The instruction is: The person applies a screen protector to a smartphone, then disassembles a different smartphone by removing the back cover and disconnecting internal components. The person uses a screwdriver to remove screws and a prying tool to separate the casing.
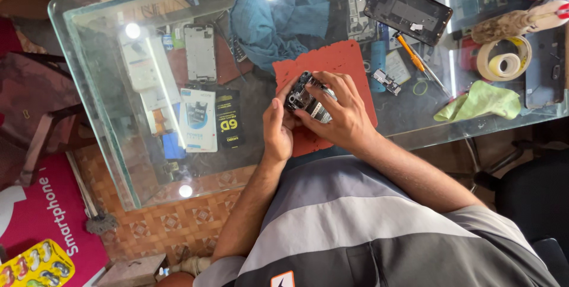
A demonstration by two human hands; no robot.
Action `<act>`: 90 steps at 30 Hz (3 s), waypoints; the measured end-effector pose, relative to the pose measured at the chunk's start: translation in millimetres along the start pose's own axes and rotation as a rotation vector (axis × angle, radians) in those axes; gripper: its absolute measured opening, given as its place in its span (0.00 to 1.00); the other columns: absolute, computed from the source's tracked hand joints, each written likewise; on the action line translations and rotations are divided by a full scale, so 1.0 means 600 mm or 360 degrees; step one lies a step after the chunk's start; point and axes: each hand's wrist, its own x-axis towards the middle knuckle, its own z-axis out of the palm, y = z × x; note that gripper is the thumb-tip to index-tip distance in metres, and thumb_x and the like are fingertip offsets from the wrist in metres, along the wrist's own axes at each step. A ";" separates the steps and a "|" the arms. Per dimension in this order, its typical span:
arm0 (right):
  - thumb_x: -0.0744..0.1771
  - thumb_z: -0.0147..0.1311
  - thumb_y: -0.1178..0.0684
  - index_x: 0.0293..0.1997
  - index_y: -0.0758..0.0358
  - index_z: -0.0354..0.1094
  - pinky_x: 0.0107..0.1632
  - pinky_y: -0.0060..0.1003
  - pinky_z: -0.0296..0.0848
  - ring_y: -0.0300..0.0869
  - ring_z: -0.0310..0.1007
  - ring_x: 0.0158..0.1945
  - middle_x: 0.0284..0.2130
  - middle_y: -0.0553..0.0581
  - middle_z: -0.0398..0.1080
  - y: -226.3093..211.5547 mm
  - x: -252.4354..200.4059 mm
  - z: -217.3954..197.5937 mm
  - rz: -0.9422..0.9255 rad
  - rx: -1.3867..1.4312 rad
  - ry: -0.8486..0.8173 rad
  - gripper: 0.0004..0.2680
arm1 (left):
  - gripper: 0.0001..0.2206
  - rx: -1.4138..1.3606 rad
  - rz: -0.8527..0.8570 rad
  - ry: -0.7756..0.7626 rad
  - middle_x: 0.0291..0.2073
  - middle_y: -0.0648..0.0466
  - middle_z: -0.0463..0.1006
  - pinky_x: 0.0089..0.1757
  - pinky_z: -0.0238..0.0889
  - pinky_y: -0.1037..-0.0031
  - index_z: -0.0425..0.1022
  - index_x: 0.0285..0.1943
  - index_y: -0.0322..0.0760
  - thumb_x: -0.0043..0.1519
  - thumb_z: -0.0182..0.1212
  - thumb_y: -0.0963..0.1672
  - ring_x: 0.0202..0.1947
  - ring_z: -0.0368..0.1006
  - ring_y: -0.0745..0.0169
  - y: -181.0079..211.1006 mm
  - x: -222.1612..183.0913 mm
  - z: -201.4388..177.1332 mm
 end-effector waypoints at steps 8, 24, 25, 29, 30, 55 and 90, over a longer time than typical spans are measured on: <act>0.61 0.73 0.53 0.56 0.66 0.71 0.58 0.51 0.72 0.57 0.69 0.58 0.58 0.64 0.65 -0.001 -0.008 -0.003 -0.0056 -0.0002 -0.0020 0.20 | 0.31 -0.0021 0.0019 -0.0002 0.64 0.43 0.71 0.58 0.68 0.69 0.59 0.76 0.22 0.75 0.39 0.54 0.61 0.72 0.58 -0.004 0.001 -0.002; 0.69 0.57 0.65 0.49 0.71 0.72 0.50 0.29 0.71 0.33 0.70 0.46 0.42 0.52 0.71 0.063 -0.005 -0.012 0.0881 0.1797 -0.0140 0.05 | 0.16 0.0862 0.0409 -0.0087 0.53 0.44 0.81 0.52 0.72 0.74 0.68 0.68 0.26 0.76 0.46 0.43 0.53 0.79 0.63 0.024 -0.012 0.032; 0.69 0.58 0.65 0.47 0.70 0.71 0.51 0.29 0.71 0.34 0.71 0.46 0.41 0.53 0.71 0.069 -0.008 -0.010 0.0876 0.1844 -0.0133 0.04 | 0.16 0.0875 0.0403 -0.0099 0.52 0.43 0.81 0.51 0.72 0.75 0.68 0.68 0.26 0.76 0.46 0.43 0.52 0.79 0.62 0.028 -0.013 0.034; 0.68 0.59 0.66 0.43 0.70 0.71 0.50 0.30 0.72 0.34 0.72 0.44 0.39 0.53 0.72 0.079 -0.015 -0.007 0.0902 0.1942 -0.0131 0.03 | 0.16 0.0885 0.0414 -0.0137 0.49 0.46 0.83 0.47 0.72 0.77 0.70 0.68 0.27 0.76 0.47 0.43 0.47 0.80 0.66 0.036 -0.012 0.034; 0.68 0.59 0.66 0.42 0.70 0.71 0.50 0.30 0.72 0.34 0.72 0.44 0.39 0.53 0.72 0.079 -0.015 -0.007 0.0919 0.1945 -0.0137 0.02 | 0.15 0.0850 0.0404 -0.0121 0.48 0.47 0.83 0.45 0.72 0.78 0.70 0.66 0.26 0.75 0.49 0.43 0.45 0.79 0.67 0.037 -0.013 0.035; 0.65 0.56 0.66 0.37 0.70 0.65 0.39 0.29 0.69 0.33 0.68 0.37 0.36 0.54 0.68 0.074 -0.028 0.008 0.0893 0.1743 -0.0200 0.03 | 0.11 0.0675 0.0480 0.0343 0.38 0.53 0.82 0.38 0.68 0.83 0.79 0.52 0.26 0.72 0.58 0.43 0.36 0.74 0.77 0.012 -0.003 0.034; 0.72 0.56 0.58 0.49 0.70 0.67 0.48 0.26 0.71 0.31 0.71 0.43 0.40 0.51 0.73 0.057 -0.006 0.005 0.0971 0.1713 -0.0038 0.05 | 0.11 0.0547 0.0453 0.0277 0.41 0.46 0.84 0.41 0.72 0.83 0.75 0.58 0.20 0.70 0.59 0.38 0.41 0.79 0.70 0.009 -0.008 0.009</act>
